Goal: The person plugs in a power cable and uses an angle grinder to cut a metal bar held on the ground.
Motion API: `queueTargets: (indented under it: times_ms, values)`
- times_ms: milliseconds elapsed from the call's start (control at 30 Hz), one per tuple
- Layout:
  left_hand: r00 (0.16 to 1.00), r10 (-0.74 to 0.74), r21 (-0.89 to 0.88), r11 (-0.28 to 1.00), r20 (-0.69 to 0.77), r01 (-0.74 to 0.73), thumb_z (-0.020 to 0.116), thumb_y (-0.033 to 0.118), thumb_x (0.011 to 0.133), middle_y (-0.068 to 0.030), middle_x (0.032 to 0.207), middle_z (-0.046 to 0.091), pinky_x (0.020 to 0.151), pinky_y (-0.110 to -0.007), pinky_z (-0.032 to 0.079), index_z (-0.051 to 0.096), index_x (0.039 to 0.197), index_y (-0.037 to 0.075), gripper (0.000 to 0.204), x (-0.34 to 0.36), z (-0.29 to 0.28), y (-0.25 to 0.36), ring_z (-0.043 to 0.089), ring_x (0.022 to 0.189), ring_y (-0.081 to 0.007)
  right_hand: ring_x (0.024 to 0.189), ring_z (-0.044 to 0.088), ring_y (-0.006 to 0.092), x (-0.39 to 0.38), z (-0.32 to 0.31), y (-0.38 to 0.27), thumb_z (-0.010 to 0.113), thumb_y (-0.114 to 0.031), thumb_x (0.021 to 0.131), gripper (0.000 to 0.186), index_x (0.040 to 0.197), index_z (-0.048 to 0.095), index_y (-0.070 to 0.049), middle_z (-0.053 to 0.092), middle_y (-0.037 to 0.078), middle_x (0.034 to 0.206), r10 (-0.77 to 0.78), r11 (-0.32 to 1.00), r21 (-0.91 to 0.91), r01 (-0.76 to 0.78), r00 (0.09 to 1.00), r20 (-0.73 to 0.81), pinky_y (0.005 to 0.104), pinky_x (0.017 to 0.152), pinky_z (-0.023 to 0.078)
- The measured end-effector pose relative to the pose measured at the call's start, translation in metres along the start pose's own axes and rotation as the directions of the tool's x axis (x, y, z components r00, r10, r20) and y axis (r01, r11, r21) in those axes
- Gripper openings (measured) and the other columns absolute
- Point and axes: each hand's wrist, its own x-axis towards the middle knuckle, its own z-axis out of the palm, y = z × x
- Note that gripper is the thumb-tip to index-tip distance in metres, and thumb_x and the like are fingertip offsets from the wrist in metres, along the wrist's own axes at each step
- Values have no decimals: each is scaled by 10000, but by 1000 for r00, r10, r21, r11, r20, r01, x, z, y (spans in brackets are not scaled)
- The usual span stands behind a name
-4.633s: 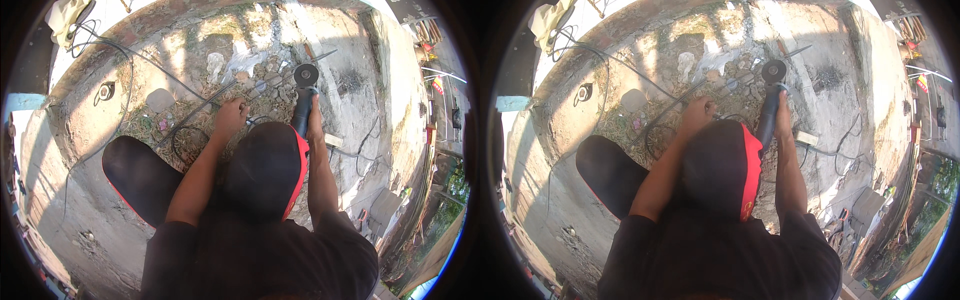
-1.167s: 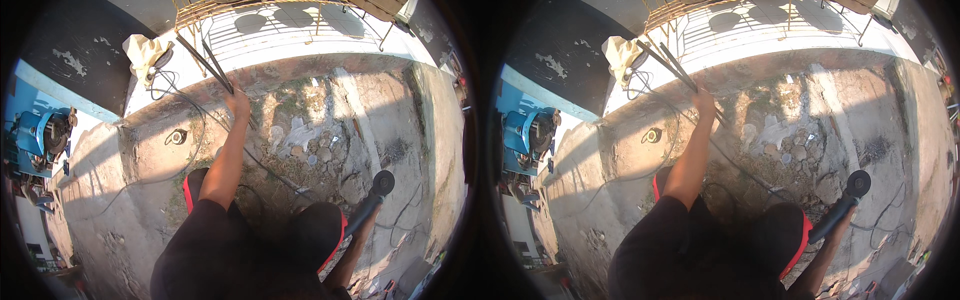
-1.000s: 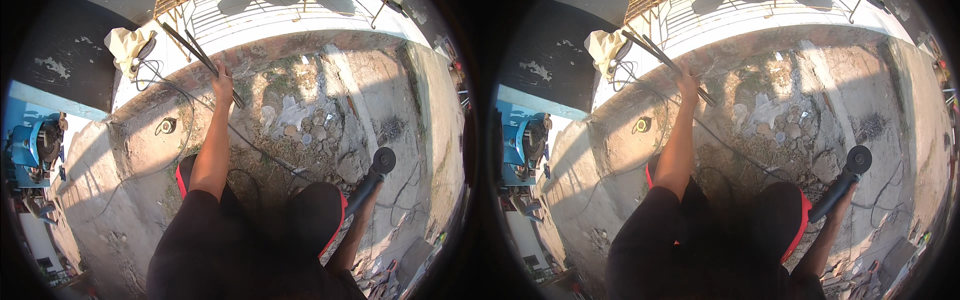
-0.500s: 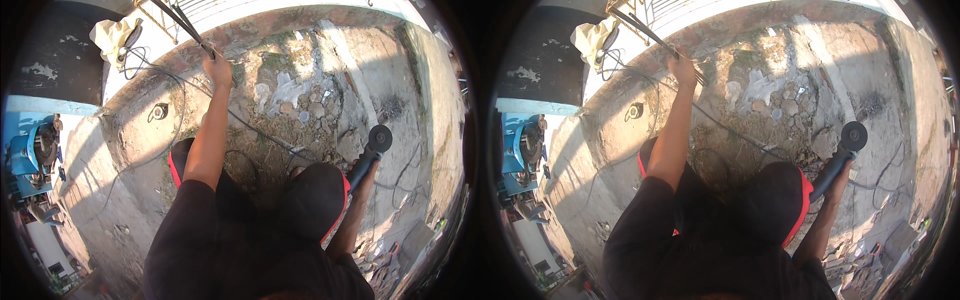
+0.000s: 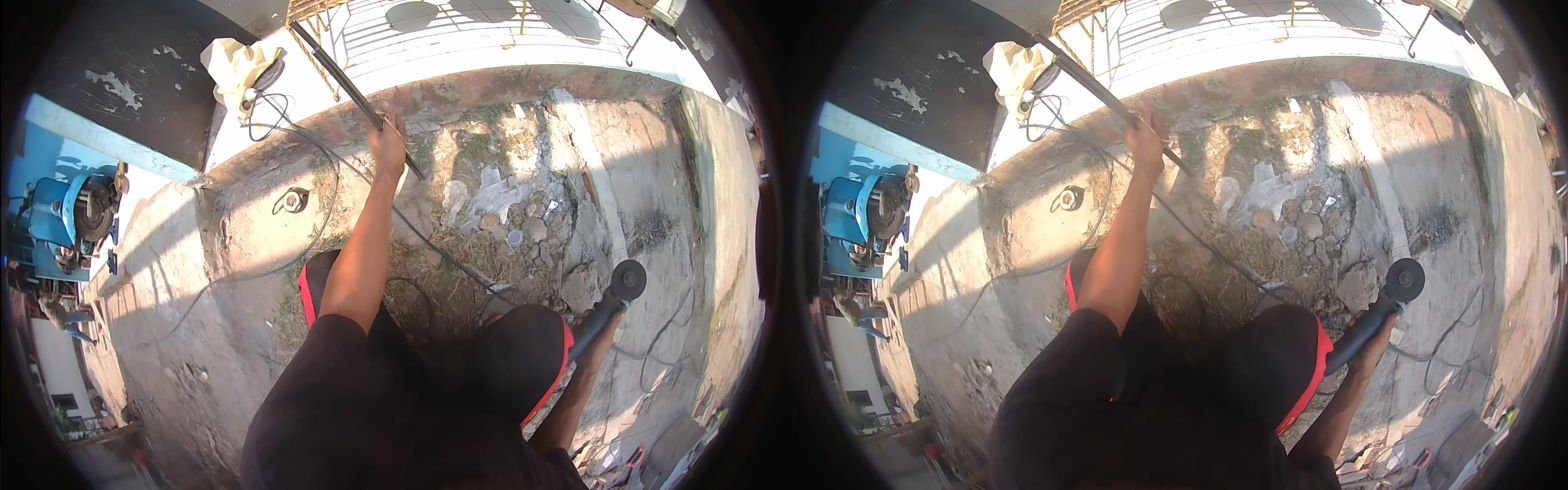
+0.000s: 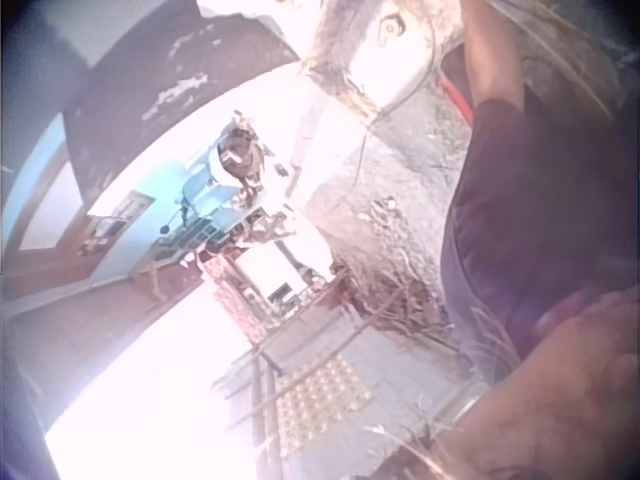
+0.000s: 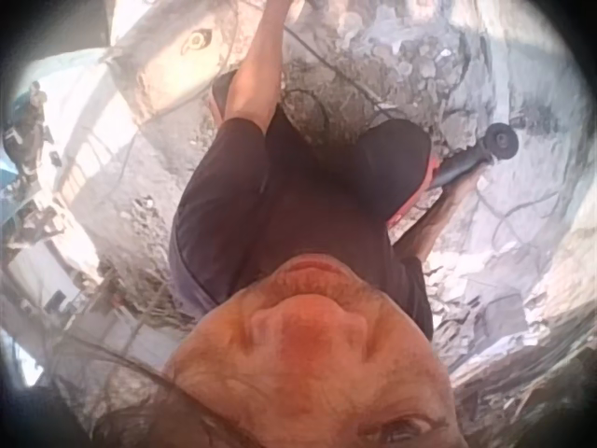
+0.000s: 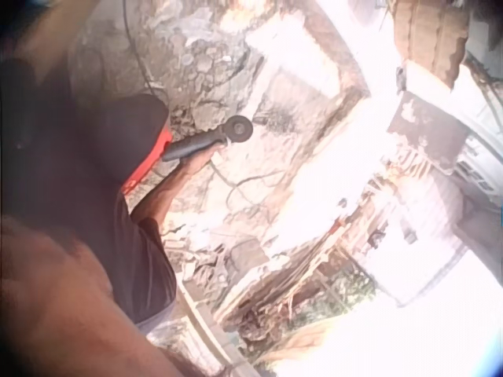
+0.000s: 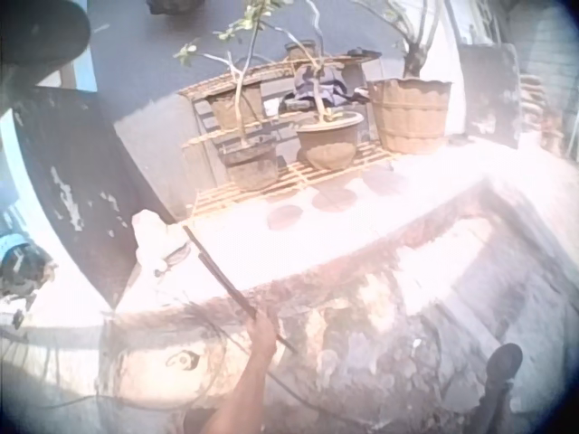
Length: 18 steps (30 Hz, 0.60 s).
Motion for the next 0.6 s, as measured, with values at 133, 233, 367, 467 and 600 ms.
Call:
queueTargets:
  times_ms: [133, 233, 367, 467, 600]
  values:
    - [998, -52, 110, 993, 24, 49, 522, 512, 1008, 38, 526, 396, 445, -305, 284, 443, 644, 134, 531, 11, -24, -40, 368, 454, -99, 562, 592, 167, 1, 4, 3, 424, -689, 960, 646, 1131, 560, -81, 600, 61, 749, 13, 999, 37, -14, 1000, 27, 281, 492, 486]
    - [994, -38, 60, 998, 102, 32, 560, 478, 1001, 32, 533, 386, 448, -293, 268, 429, 669, 139, 492, 13, -36, -47, 340, 456, -103, 557, 590, 172, -3, 17, 1, 429, -692, 956, 647, 1121, 560, -81, 598, 59, 750, 45, 999, 25, -44, 999, -24, 290, 492, 491]
    - [986, -114, 60, 992, 121, 107, 500, 539, 1008, 20, 556, 387, 448, -285, 250, 444, 710, 130, 509, 12, -25, -39, 336, 465, -97, 595, 613, 179, -1, 8, 2, 418, -708, 950, 683, 1124, 560, -62, 610, 63, 776, 39, 999, 3, -40, 998, 47, 299, 507, 500]
    - [993, -46, -34, 998, 110, 50, 483, 569, 1005, 20, 565, 381, 453, -278, 249, 458, 718, 121, 532, 8, -14, -39, 323, 478, -93, 612, 622, 178, -1, 4, -1, 409, -700, 958, 690, 1131, 557, -48, 617, 73, 787, 26, 999, -40, -24, 997, 71, 303, 525, 514]
    - [982, 65, 43, 996, 180, -74, 413, 663, 982, 46, 588, 357, 463, -258, 231, 523, 779, 85, 623, 16, -22, -53, 294, 494, -72, 604, 624, 186, -4, 2, -3, 411, -677, 970, 682, 1142, 554, -32, 619, 77, 778, 26, 998, -57, -24, 999, 35, 307, 536, 528]
